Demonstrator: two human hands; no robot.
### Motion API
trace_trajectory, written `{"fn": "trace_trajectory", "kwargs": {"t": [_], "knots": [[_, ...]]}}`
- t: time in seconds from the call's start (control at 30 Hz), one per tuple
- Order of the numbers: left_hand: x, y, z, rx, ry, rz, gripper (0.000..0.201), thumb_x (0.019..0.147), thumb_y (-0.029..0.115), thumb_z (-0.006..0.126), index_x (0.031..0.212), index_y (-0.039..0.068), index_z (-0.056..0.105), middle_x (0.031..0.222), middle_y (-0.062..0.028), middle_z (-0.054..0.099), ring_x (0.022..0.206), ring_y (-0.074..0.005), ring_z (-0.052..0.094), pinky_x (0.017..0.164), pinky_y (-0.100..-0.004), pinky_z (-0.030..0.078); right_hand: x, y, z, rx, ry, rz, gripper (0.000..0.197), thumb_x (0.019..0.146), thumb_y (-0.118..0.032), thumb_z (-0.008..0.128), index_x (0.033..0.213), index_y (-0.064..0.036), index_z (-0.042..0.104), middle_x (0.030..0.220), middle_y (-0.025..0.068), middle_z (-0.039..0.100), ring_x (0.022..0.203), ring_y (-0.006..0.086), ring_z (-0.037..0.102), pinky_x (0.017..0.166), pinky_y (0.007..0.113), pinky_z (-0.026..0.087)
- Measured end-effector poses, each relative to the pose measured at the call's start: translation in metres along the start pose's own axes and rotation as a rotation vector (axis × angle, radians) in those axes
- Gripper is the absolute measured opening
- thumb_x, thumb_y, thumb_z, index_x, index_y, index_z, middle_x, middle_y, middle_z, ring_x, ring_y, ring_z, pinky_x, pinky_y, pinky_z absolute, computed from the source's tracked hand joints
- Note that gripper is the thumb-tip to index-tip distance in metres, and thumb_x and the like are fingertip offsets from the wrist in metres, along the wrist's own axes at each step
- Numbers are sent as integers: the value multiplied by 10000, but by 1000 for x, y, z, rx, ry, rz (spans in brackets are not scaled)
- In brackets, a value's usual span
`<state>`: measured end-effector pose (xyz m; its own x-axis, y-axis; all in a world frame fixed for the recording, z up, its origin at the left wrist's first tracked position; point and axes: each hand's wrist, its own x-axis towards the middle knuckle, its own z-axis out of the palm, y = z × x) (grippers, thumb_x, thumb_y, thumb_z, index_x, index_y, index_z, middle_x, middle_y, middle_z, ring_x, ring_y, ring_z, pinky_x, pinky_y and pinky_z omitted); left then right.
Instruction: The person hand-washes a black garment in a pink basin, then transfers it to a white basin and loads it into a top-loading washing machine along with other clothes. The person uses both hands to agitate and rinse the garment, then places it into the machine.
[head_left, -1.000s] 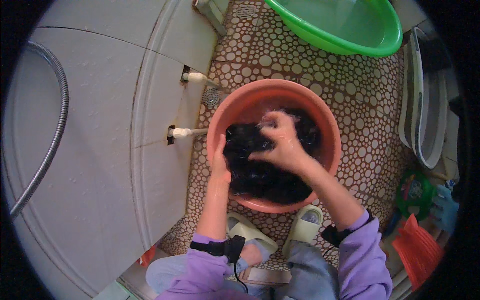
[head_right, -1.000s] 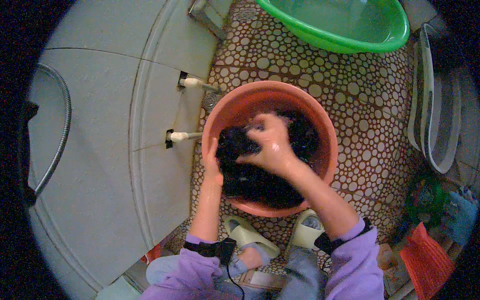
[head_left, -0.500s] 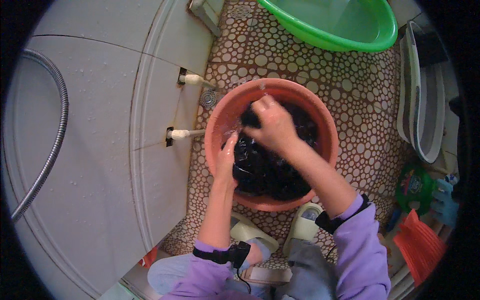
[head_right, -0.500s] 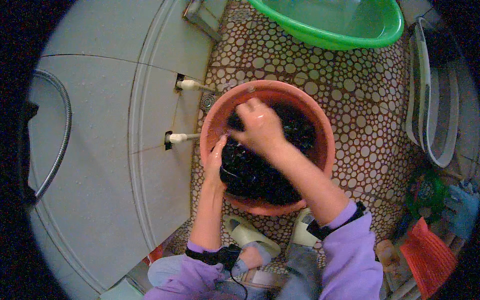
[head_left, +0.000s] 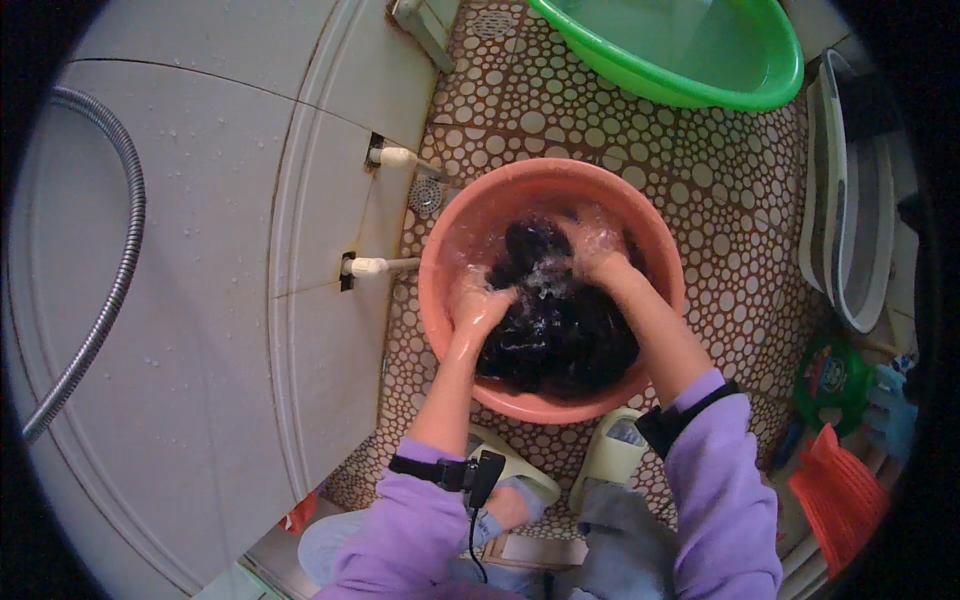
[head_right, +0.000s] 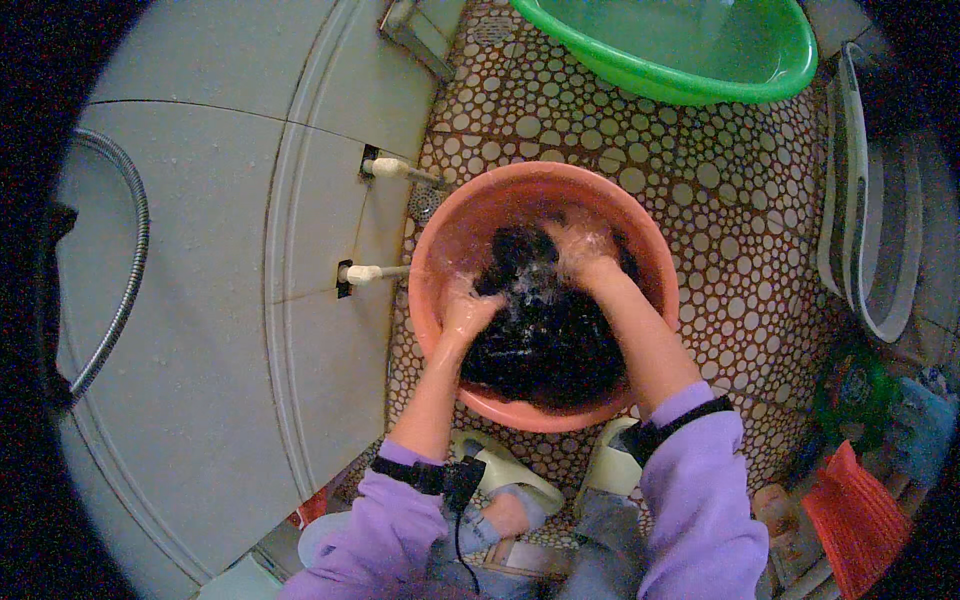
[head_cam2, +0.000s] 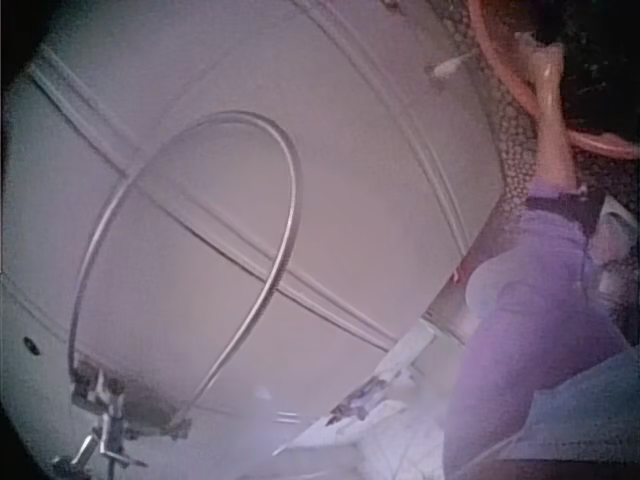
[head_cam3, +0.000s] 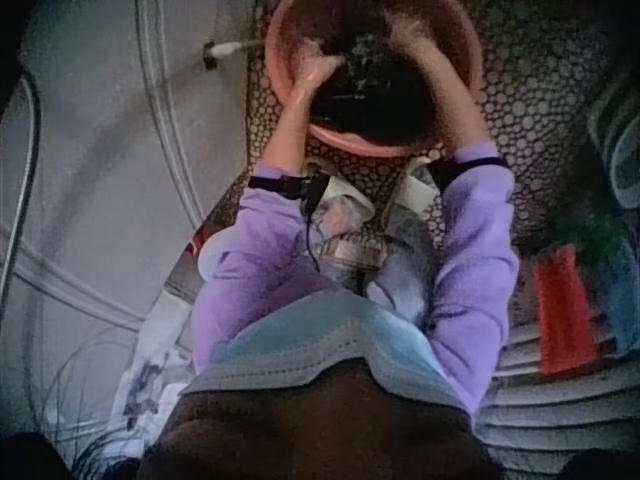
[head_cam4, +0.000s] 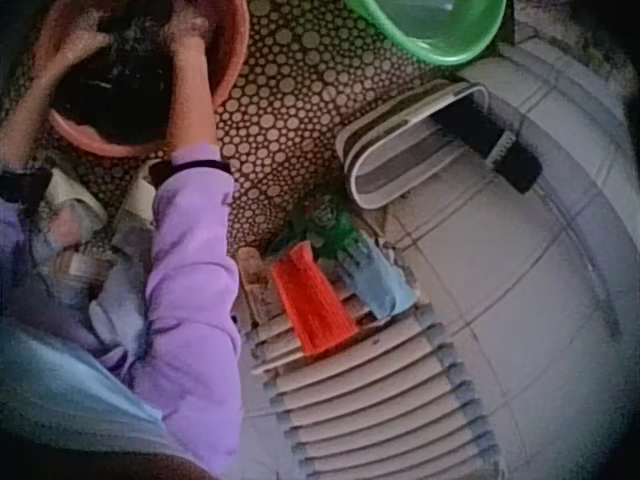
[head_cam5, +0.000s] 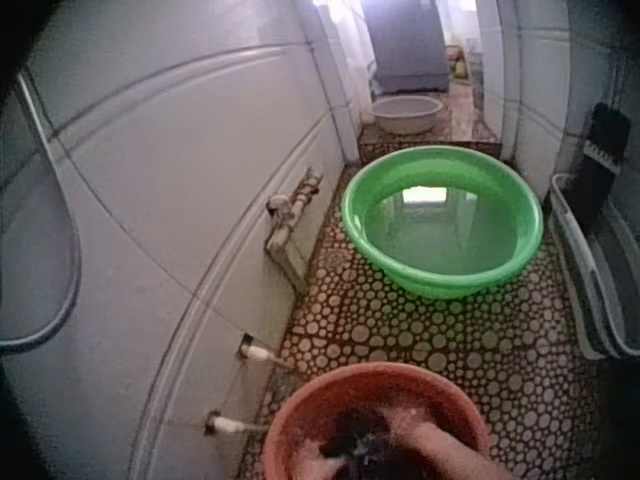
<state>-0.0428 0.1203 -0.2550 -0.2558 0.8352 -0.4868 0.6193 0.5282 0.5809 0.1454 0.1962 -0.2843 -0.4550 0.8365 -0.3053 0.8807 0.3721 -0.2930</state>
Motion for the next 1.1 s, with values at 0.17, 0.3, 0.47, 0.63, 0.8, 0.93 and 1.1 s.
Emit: {"fn": "trace_trajectory", "kwargs": {"t": [0.17, 0.3, 0.47, 0.63, 0.8, 0.93, 1.1], "knots": [[-17, -4, -18, -1295, -74, -266, 466, 841, 221, 623, 1264, 53, 522, 1175, -81, 598, 1063, -216, 574, 933, -367, 470, -25, -38, -32, 510, 209, -26, 436, 569, -371, 847, 879, -98, 709, 1199, 169, 507, 1138, 382, 455, 973, 478, 374], [-24, -5, -20, -1355, -76, 104, 496, 946, 358, 511, 1307, 23, 453, 1138, -84, 595, 1049, -280, 573, 955, -408, 451, -67, -94, -74, 632, 347, -548, 307, 553, -231, 786, 805, -104, 667, 1257, 192, 482, 1285, 416, 351, 1057, 627, 229], [-11, -9, -17, -1421, -288, 217, 440, 973, 347, 418, 1316, 72, 429, 1162, -68, 544, 1108, -266, 529, 978, -410, 416, -60, -139, -90, 517, 569, -562, 307, 569, -222, 687, 842, -86, 647, 890, 111, 561, 969, 308, 547, 961, 558, 364], [-18, 10, -17, -858, 61, 398, 432, 924, 153, 542, 1331, 55, 434, 1220, -59, 529, 1115, -187, 517, 964, -324, 418, -17, -102, -72, 612, 585, -268, 290, 656, -217, 712, 882, -70, 605, 849, 110, 560, 789, 303, 595, 702, 402, 495], [-48, 27, -38, -730, 241, -112, 518, 853, 235, 684, 1265, 6, 469, 1148, -78, 580, 1001, -194, 565, 878, -300, 453, -2, -39, -61, 226, 390, 48, 422, 692, -252, 756, 1056, -104, 599, 1188, 135, 499, 1044, 326, 546, 885, 440, 437], [-57, 23, -20, 250, 346, 39, 844, 682, 382, 799, 1316, 37, 361, 1174, -199, 578, 1063, -344, 580, 885, -421, 465, -24, -33, -27, 39, 334, 51, 764, 702, -428, 747, 1375, -224, 447, 1414, 179, 358, 1327, 353, 311, 1082, 572, 195], [-19, 2, 9, 339, -74, -242, 856, 692, 323, 753, 1365, 30, 315, 1242, -244, 534, 1128, -390, 537, 927, -438, 452, -12, -35, -2, -145, -136, -36, 689, 800, -419, 647, 1420, -257, 394, 1508, 184, 222, 1421, 386, 110, 1117, 610, 65]]}}
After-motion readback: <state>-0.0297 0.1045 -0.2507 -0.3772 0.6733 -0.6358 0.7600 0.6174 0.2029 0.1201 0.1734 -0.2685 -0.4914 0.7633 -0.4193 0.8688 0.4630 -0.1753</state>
